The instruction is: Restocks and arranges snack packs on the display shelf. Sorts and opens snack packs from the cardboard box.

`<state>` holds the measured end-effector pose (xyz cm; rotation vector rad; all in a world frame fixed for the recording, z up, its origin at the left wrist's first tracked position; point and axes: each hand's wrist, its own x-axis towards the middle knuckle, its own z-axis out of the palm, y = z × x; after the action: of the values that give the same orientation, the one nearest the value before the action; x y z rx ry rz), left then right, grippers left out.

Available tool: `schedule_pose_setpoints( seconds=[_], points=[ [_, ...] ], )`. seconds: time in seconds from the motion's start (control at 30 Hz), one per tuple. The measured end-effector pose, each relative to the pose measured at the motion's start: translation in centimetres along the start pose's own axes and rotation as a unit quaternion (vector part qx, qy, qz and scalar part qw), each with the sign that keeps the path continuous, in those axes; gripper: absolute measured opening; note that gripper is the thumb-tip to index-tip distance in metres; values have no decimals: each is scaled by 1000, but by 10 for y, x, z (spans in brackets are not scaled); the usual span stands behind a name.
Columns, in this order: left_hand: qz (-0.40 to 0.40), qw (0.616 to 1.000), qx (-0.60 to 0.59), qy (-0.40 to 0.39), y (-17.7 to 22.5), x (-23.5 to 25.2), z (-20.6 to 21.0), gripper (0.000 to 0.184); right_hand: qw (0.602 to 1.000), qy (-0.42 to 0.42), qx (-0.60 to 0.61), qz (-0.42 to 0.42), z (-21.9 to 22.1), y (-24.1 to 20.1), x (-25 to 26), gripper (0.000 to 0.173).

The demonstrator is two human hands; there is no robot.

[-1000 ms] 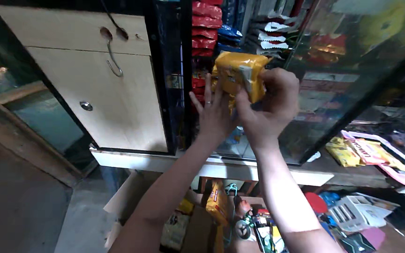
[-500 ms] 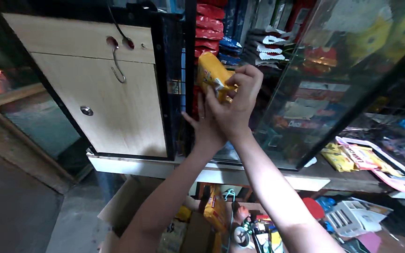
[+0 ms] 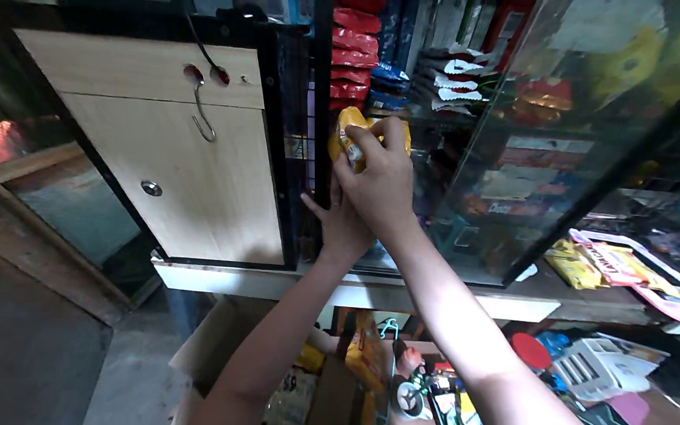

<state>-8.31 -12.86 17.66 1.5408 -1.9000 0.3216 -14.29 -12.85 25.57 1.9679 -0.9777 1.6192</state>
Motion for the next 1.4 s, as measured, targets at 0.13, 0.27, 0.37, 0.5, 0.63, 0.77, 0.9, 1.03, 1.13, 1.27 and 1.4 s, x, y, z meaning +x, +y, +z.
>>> schedule_pose_setpoints(
  seconds=[0.13,0.27,0.37,0.5,0.63,0.77,0.9,1.03,1.13,1.27,1.4],
  points=[
    [16,999,2,39,-6,-2,12,70,993,-100,-11,54,-13,-8,15,23],
    [21,998,7,62,-6,-2,17,73,973,-205,-36,99,-24,-17,32,24],
    [14,998,14,55,-5,-1,14,71,960,-253,-43,114,-28,-19,38,27],
    [9,999,-3,47,-5,1,9,71,943,-296,-44,142,-32,-19,48,32],
    [24,995,-13,99,-7,2,16,75,932,-320,-48,163,-35,-19,58,32],
    [74,976,-87,185,-17,-2,16,66,942,-290,2,170,-35,-9,56,34],
    [101,906,-181,369,-25,-3,-6,42,969,-208,88,104,-31,12,39,29],
    [75,930,-184,309,-21,8,-32,64,951,-240,171,97,-42,21,34,41],
    [94,936,-148,306,-22,18,-30,46,972,-133,180,76,-45,29,18,42],
    [105,931,-129,326,-23,19,-28,42,991,38,103,81,-25,47,-10,41],
    [104,935,-125,316,-25,19,-32,43,984,93,112,103,-2,54,-27,55]
  ],
)
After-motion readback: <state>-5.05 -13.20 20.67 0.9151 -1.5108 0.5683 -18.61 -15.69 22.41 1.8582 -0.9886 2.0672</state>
